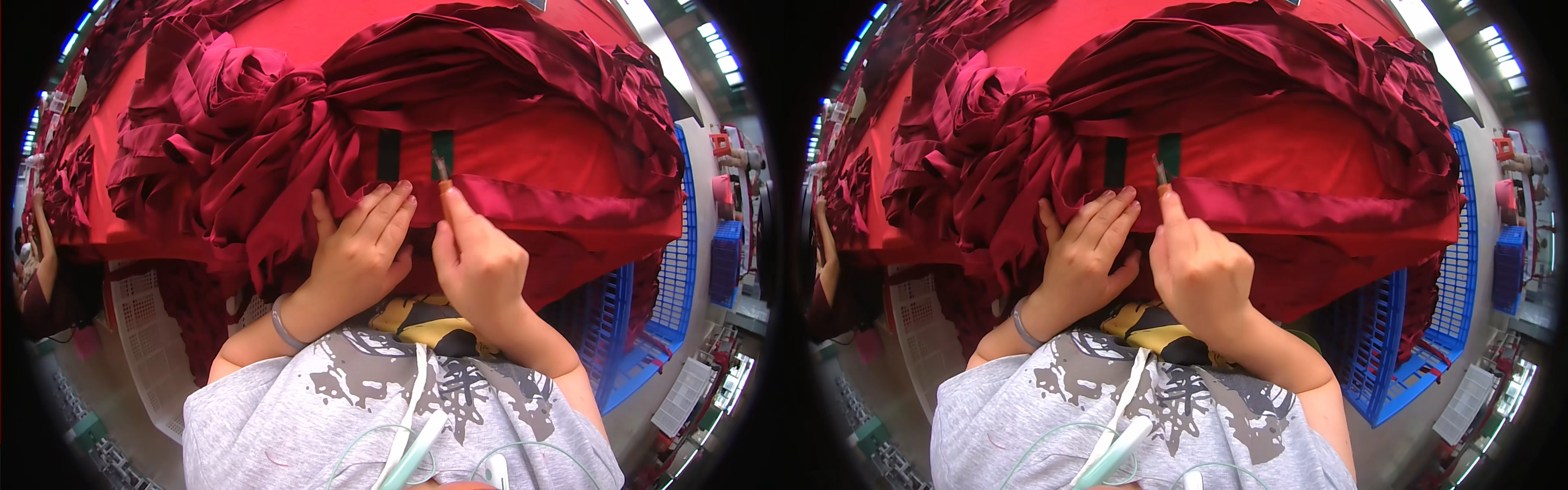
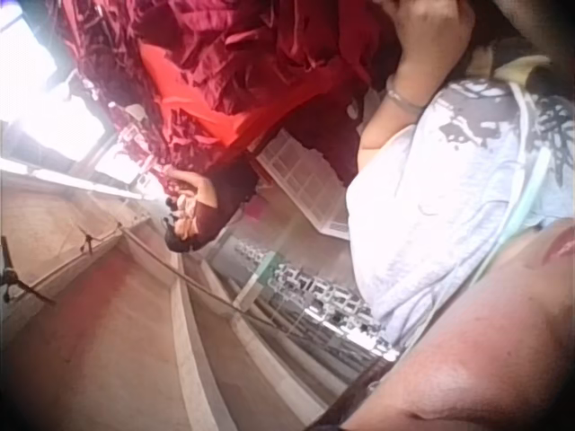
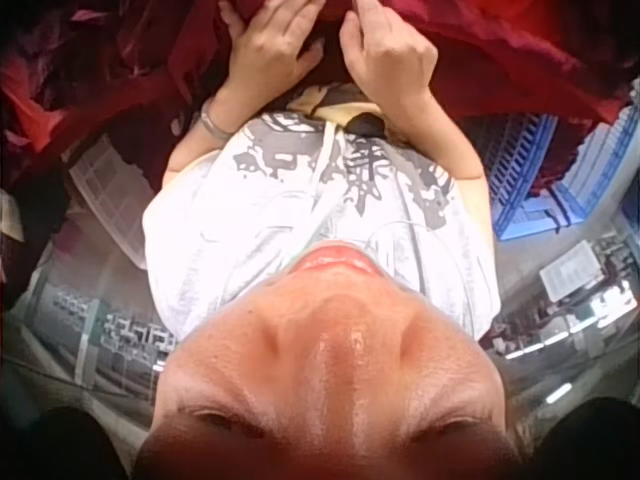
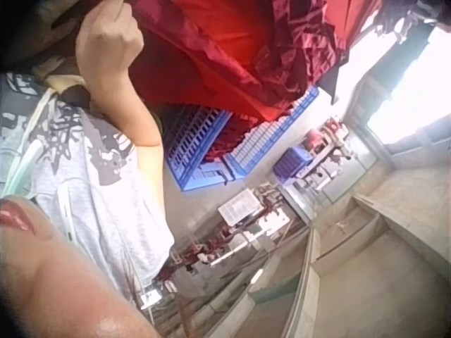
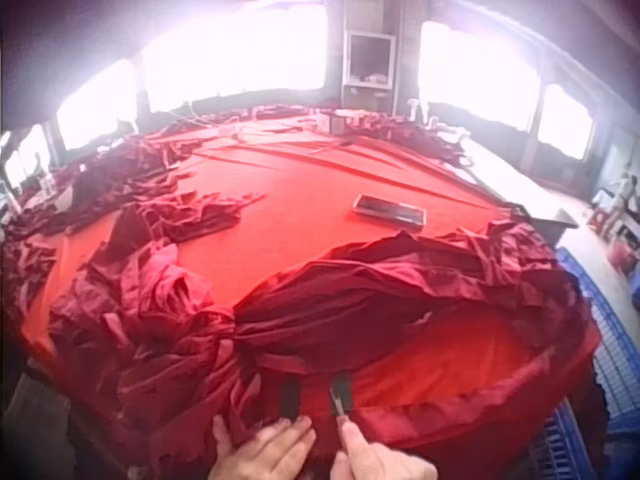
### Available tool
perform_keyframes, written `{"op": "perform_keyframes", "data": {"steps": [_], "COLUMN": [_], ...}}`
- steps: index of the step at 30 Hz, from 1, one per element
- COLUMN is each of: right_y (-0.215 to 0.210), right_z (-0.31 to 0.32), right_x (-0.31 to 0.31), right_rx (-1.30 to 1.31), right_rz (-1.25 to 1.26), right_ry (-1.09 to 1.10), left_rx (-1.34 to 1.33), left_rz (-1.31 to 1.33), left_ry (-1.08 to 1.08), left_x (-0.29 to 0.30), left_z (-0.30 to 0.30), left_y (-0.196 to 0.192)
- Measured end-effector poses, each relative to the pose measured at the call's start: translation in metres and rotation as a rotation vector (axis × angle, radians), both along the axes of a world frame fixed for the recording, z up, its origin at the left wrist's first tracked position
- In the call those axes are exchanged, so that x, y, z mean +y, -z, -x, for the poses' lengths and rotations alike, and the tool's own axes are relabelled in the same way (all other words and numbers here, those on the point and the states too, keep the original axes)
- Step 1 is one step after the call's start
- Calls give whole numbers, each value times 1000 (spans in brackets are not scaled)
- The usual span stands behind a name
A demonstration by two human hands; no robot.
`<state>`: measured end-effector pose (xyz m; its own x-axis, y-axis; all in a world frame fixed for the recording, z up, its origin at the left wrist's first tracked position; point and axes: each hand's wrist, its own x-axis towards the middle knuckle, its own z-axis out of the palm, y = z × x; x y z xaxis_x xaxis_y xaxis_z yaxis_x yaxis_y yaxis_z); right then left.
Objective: The person uses a seam ripper to trim loose threads and excess fabric from the edges of a large piece of red material. They repeatedly lift and adjust the fabric to access different areas, carefully scraping the tool along the seams to remove small bits of thread.
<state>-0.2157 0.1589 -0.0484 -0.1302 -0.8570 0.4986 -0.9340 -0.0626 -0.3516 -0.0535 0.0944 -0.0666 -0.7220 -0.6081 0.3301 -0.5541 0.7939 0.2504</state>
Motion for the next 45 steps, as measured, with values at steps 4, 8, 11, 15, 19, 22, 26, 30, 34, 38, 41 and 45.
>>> {"op": "perform_keyframes", "data": {"steps": [4, 8, 11, 15, 19, 22, 26, 30, 34, 38, 41, 45], "right_y": [-14, -17, -11, -10, -15, -9, -6, -6, -3, 3, -2, -5], "right_z": [4, 2, 0, 1, 3, 3, 3, 5, 5, 5, 8, 10], "right_x": [7, 19, 14, 15, 18, 14, 14, 16, 12, 11, 13, 14], "right_rx": [-28, 60, 62, 53, 57, 50, 47, 35, 1, -16, 21, -8], "right_rz": [-92, -244, -188, -189, -204, -169, -151, -158, -127, -106, -121, -103], "right_ry": [-78, -119, -124, -112, -125, -136, -119, -135, -148, -156, -162, -171], "left_rx": [16, 25, 29, 18, 5, -18, -49, -53, -36, -22, -27, -38], "left_rz": [-4, -17, -7, -8, -39, -45, -21, -33, -73, -91, -79, -81], "left_ry": [1, 2, 6, -3, -14, -27, -6, -12, -9, -9, -17, -1], "left_x": [-1, -1, -2, -1, 0, 1, 0, 1, 0, 0, 1, 0], "left_z": [0, -1, 0, 0, -1, 0, -1, -2, -2, -2, -2, -3], "left_y": [2, 1, 1, 1, 0, -1, -5, -5, -6, -5, -6, -6]}}
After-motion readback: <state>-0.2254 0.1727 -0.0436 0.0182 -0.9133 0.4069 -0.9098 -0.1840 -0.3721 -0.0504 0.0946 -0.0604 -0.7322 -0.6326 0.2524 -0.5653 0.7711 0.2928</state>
